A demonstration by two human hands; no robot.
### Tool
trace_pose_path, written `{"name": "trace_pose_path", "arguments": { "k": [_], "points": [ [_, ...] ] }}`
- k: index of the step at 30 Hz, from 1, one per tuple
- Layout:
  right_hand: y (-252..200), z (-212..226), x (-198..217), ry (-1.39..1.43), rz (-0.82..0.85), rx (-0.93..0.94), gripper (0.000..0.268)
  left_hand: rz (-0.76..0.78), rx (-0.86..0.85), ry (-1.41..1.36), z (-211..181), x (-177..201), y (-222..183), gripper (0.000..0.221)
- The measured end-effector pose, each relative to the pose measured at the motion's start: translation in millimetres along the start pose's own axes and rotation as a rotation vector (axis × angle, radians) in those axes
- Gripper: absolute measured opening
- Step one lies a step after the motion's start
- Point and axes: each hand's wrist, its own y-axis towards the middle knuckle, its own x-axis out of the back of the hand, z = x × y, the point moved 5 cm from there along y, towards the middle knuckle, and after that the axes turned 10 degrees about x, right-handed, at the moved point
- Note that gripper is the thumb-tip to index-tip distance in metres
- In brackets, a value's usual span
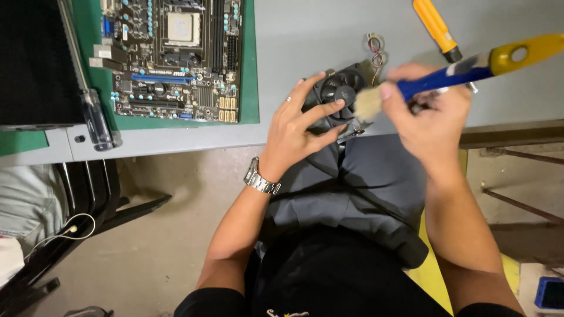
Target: Cleaning internal computer components including RAM, a cooling fan, and a power supply unit using a handheld brush.
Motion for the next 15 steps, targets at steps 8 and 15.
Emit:
{"name": "trace_pose_path", "arguments": {
  "k": [8, 15],
  "points": [
    [-0.5, -4.4, -8.4, 0.116, 0.062, -0.117, 0.022, 0.071, 0.022, 0.113, 0.6, -4.5, 1.3, 0.056],
    [-11.3, -13.2, -16.5, -0.174, 0.045, 0.070, 0.027, 0.042, 0.023, 0.053, 2.7, -4.5, 2.2, 0.059]
  ]
}}
